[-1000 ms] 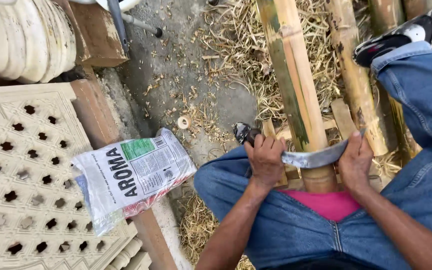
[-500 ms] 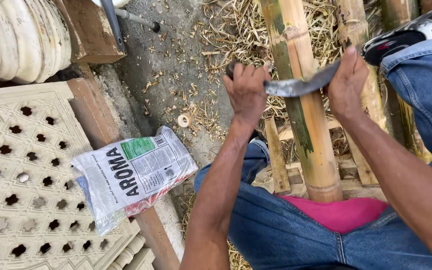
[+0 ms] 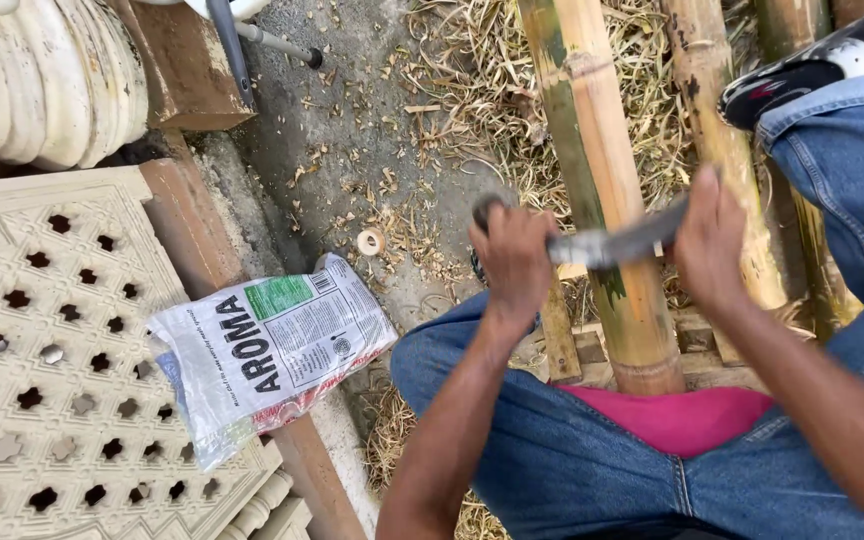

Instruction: Scraping the outer layer of bamboo poles using a manual drawknife.

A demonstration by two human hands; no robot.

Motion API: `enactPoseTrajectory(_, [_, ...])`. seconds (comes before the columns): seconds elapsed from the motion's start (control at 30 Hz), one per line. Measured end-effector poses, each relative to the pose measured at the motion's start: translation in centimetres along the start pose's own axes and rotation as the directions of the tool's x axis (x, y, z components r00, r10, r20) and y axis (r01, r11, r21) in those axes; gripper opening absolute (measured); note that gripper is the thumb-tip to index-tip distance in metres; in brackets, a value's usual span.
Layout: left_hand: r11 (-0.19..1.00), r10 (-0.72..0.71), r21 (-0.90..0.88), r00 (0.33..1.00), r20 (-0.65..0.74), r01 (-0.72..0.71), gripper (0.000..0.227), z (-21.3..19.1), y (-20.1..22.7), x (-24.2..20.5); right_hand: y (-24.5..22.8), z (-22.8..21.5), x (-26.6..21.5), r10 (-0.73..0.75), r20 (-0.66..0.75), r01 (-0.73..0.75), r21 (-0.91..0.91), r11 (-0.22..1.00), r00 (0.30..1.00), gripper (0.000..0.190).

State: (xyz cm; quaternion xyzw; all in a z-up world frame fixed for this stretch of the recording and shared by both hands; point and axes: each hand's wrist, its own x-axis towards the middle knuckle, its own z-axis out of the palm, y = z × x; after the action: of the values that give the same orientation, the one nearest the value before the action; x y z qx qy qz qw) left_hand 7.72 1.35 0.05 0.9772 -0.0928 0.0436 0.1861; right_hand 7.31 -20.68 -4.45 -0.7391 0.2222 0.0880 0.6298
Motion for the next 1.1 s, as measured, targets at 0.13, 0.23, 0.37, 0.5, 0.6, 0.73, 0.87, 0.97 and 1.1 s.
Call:
enactPoseTrajectory(0.13, [0.998,-0.004,-0.054,0.997,0.073,0.008,0.013,-1.1,3.1,-6.7,2.4,-2.2,-8.3,0.399,-0.109,-0.402,0.0,0.916,0.91,0.046])
enactPoseTrajectory(0.23, [0.999,0.003,-0.046,0.999,0.051,-0.001,0.021,-0.1,2.6,-6.8,5.1,-2.3,-8.2,0.325,-0.148,-0.336,-0.057,0.94,0.934,0.051])
enactPoseTrajectory(0.37, [0.999,-0.001,0.044,1.0,-0.03,0.003,0.024,2.1,-0.3,-2.9,4.2,-0.1,-2.2,0.028,-0.078,-0.029,-0.016,0.999,0.997,0.052])
enactPoseTrajectory(0.5, [0.997,0.005,0.077,0.995,-0.096,0.003,0.027,4.0,-4.2,3.7,0.8,3.1,6.0,-0.113,-0.009,0.113,0.116,0.987,0.994,0.05])
enactPoseTrajectory(0.6, [0.996,0.001,0.087,0.996,-0.094,0.008,0.024,3.3,-5.5,9.0,5.6,5.3,13.7,-0.195,-0.093,0.205,0.116,0.972,0.976,0.053])
enactPoseTrajectory(0.73, [0.988,0.031,0.152,0.989,-0.144,-0.009,0.018,5.2,-7.3,14.3,0.0,6.4,18.4,-0.094,-0.085,0.107,0.164,0.981,0.992,0.044])
enactPoseTrajectory(0.87, [0.983,-0.118,0.105,0.96,-0.255,0.149,0.017,4.8,-5.9,14.1,-0.3,5.6,21.1,-0.187,0.093,0.132,0.417,0.899,0.978,0.038])
enactPoseTrajectory(0.97, [0.987,-0.148,0.031,0.959,-0.243,0.16,0.017,4.3,-3.9,7.3,-4.3,3.0,13.4,-0.199,0.18,0.167,0.179,0.97,0.963,0.04])
enactPoseTrajectory(1.1, [0.969,-0.234,-0.098,0.971,-0.057,0.228,0.027,3.1,0.7,-3.5,-0.5,-0.8,1.3,-0.086,0.155,0.106,-0.126,0.986,0.984,0.048])
